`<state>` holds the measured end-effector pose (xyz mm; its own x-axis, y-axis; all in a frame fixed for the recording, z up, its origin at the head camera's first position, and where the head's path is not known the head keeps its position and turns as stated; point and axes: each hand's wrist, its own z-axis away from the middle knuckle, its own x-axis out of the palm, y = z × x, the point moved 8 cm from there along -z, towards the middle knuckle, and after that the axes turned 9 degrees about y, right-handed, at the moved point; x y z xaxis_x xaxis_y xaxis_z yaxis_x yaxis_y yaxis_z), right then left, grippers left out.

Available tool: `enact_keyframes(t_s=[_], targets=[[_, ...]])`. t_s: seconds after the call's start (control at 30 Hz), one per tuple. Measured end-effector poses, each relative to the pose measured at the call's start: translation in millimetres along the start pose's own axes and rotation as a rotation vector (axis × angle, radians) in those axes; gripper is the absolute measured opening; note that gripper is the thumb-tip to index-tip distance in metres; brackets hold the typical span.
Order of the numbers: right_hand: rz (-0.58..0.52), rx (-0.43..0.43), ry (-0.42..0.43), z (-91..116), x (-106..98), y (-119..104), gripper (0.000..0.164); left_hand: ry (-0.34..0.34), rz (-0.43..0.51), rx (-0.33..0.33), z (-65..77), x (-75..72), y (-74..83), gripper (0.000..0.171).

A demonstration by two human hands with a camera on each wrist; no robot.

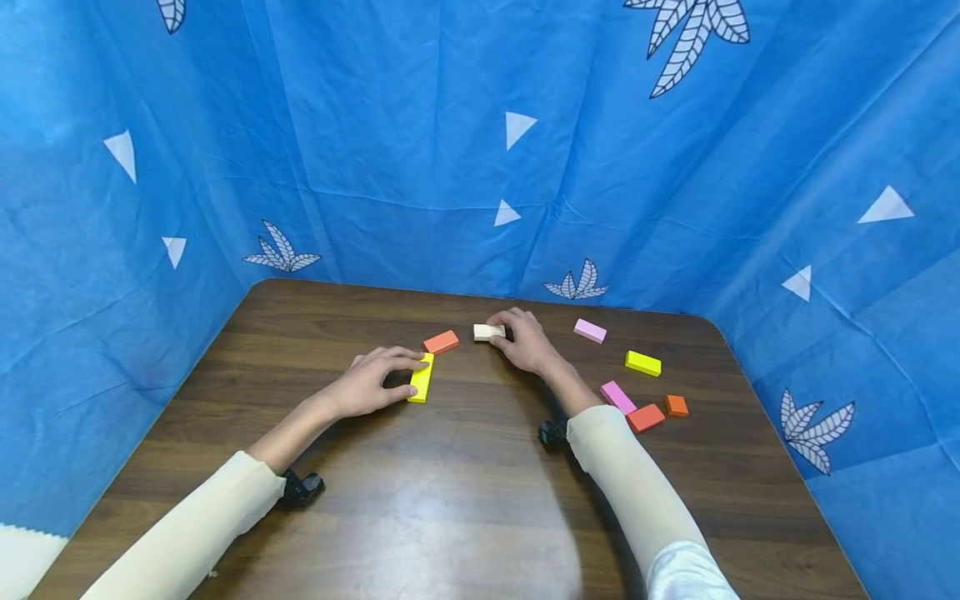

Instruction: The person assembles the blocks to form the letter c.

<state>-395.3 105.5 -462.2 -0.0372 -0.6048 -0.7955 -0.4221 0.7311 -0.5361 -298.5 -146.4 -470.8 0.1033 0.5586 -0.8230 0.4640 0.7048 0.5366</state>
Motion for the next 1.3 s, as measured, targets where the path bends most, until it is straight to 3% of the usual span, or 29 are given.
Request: enact_keyframes(t_s=[1.3], targets=[[0.005,0.021,-0.034,-7.7,22.5,-13.8,0.03,0.0,-0.002,-0.003,0.0,2.3,-0.7,0.049]])
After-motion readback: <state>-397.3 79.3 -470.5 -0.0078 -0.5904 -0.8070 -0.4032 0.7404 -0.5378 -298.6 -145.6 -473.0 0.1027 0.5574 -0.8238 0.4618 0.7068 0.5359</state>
